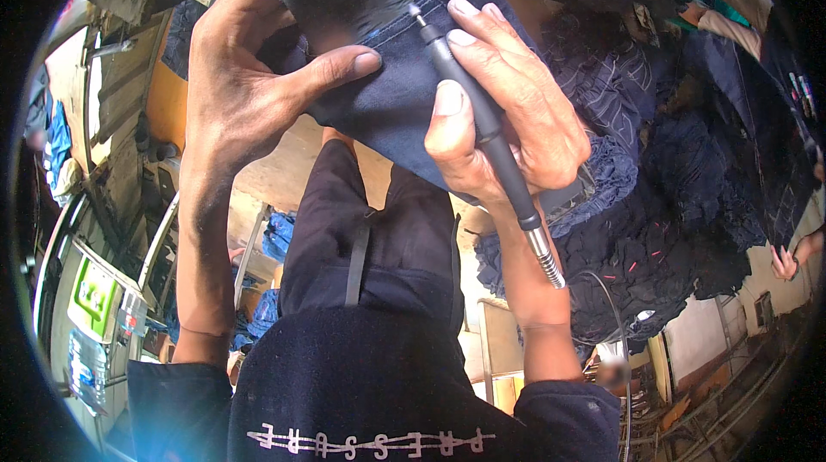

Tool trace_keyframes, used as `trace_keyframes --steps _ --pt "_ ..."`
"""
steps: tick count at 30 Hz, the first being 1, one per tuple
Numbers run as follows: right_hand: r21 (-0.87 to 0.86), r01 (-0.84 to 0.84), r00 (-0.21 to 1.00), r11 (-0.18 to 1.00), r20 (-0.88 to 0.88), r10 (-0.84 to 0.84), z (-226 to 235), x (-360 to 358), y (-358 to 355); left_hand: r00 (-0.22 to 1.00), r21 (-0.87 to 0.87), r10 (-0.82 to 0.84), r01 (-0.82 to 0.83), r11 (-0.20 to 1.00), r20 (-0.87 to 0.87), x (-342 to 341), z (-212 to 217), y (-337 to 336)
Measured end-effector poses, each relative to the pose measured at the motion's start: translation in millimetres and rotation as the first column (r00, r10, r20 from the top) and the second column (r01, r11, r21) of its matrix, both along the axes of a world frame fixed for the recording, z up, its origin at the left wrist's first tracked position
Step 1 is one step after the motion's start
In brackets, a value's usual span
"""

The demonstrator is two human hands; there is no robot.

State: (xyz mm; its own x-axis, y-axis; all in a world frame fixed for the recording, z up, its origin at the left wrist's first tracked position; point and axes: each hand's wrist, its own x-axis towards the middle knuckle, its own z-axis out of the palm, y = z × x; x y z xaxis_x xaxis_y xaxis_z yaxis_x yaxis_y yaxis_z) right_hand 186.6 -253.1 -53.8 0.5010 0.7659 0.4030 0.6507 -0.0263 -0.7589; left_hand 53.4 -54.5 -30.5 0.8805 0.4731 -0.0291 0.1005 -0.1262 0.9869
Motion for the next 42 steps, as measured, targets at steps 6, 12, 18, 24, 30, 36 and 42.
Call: trace_keyframes --steps 6,12,18,24,30,36,42 --pt "-0.015 -0.013 1.0 1.0 0.003 0.013 0.8 -0.1 5.0 0.996 0.082 -0.027 0.034 0.996 -0.088 -4.6 1.1 2.8" --pt "-0.04 -0.01 1.0 0.999 -0.001 0.01 2.8 -1.1 4.8 0.999 0.025 -0.042 0.043 0.999 -0.025 -1.3 -1.1 5.3" --pt "-0.023 -0.01 1.0 1.0 -0.009 0.01 1.5 0.8 4.7 0.997 0.036 -0.02 0.023 0.999 -0.08 -2.7 3.7 2.2" --pt "0.011 -0.014 0.999 1.0 -0.035 0.015 -1.5 -0.7 6.4 0.999 0.048 -0.039 0.041 0.998 -0.036 1.3 2.4 5.4" --pt "0.001 -0.023 0.999 1.0 -0.029 0.023 -0.7 -0.7 5.3 0.998 0.045 -0.021 0.024 0.999 -0.063 -1.5 3.5 1.6" --pt "-0.037 -0.007 1.0 0.999 -0.004 0.007 2.0 -0.6 3.7 0.997 0.101 -0.038 0.044 0.994 -0.066 -0.8 3.1 4.1" --pt "-0.033 -0.012 1.0 0.999 -0.001 0.012 1.7 0.1 4.9 0.999 0.087 -0.042 0.044 0.995 -0.022 -3.5 -4.7 6.1"
